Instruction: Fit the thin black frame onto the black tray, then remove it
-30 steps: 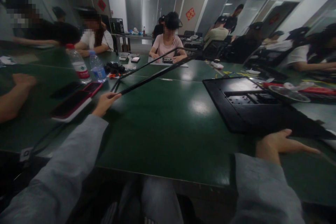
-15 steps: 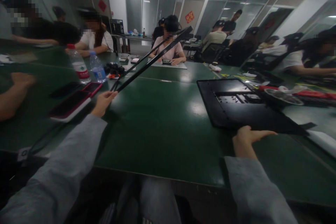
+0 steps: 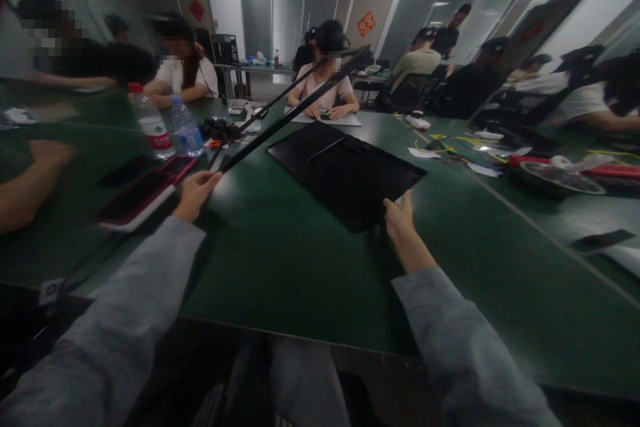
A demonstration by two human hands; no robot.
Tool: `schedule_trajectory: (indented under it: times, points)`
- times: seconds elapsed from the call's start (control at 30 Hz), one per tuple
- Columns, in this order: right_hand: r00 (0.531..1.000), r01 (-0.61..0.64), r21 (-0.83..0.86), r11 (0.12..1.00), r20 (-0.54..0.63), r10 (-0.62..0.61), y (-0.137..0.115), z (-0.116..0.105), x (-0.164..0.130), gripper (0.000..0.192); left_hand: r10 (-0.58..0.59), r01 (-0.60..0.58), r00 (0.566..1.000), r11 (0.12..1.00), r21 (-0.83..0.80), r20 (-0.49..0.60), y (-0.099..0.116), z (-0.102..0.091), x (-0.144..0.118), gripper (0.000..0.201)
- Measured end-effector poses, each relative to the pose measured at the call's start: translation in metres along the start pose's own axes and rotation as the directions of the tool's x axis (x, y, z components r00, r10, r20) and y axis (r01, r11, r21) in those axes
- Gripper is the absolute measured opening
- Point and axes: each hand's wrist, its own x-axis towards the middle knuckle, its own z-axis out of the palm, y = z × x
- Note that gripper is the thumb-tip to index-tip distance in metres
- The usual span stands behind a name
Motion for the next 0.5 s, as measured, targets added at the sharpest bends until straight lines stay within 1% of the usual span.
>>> schedule_trajectory:
  times: [0.03, 0.1, 0.13, 0.17, 0.2, 0.23, 0.3, 0.33, 0.37, 0.4, 0.43, 0.5]
  points:
    - [0.999, -0.041, 0.035, 0.999, 0.019, 0.04, 0.0, 0.006, 0.004, 0.101, 0.015, -0.015, 1.0, 1.0, 0.013, 0.004, -0.002, -0.002, 0.001, 0.044]
    - [0.99, -0.094, 0.078, 0.993, 0.111, 0.085, 0.0, 0.015, 0.011, 0.094, 0.057, -0.059, 0.998, 0.996, 0.061, 0.022, -0.006, -0.005, 0.004, 0.043]
    - [0.982, -0.095, 0.075, 0.993, 0.171, 0.081, 0.0, 0.018, 0.013, 0.091, 0.082, -0.085, 0.996, 0.992, 0.091, 0.033, -0.007, -0.006, 0.005, 0.042]
    - [0.976, -0.082, 0.052, 0.995, 0.207, 0.069, 0.001, 0.021, 0.016, 0.087, 0.107, -0.111, 0.993, 0.986, 0.125, 0.041, -0.007, -0.008, 0.005, 0.041]
    - [0.977, -0.051, 0.009, 0.999, 0.208, 0.048, 0.002, 0.023, 0.018, 0.083, 0.13, -0.136, 0.99, 0.978, 0.16, 0.047, -0.006, -0.009, 0.005, 0.04]
    - [0.985, -0.003, -0.047, 0.999, 0.173, 0.011, 0.002, 0.023, 0.02, 0.08, 0.15, -0.158, 0.987, 0.968, 0.196, 0.053, -0.006, -0.01, 0.006, 0.039]
    - [0.994, 0.103, -0.154, 0.983, 0.037, -0.098, -0.002, 0.02, 0.023, 0.072, 0.183, -0.194, 0.981, 0.943, 0.27, 0.066, -0.004, -0.011, 0.005, 0.038]
    - [0.989, 0.137, -0.172, 0.976, -0.035, -0.145, -0.005, 0.017, 0.024, 0.068, 0.198, -0.212, 0.977, 0.929, 0.304, 0.078, -0.003, -0.011, 0.005, 0.038]
    - [0.982, 0.151, -0.147, 0.978, -0.09, -0.165, -0.011, 0.012, 0.025, 0.064, 0.211, -0.23, 0.973, 0.914, 0.334, 0.093, -0.002, -0.012, 0.005, 0.038]
    - [0.982, 0.144, -0.076, 0.987, -0.108, -0.152, -0.018, 0.007, 0.025, 0.062, 0.221, -0.247, 0.969, 0.9, 0.36, 0.114, -0.002, -0.012, 0.004, 0.038]
    - [0.99, 0.116, 0.026, 0.993, -0.089, -0.113, -0.026, 0.001, 0.025, 0.062, 0.228, -0.264, 0.964, 0.887, 0.38, 0.136, -0.002, -0.012, 0.004, 0.038]
    - [0.999, 0.021, 0.235, 0.972, 0.034, -0.03, -0.043, -0.009, 0.024, 0.063, 0.242, -0.299, 0.952, 0.868, 0.397, 0.187, -0.001, -0.012, 0.002, 0.038]
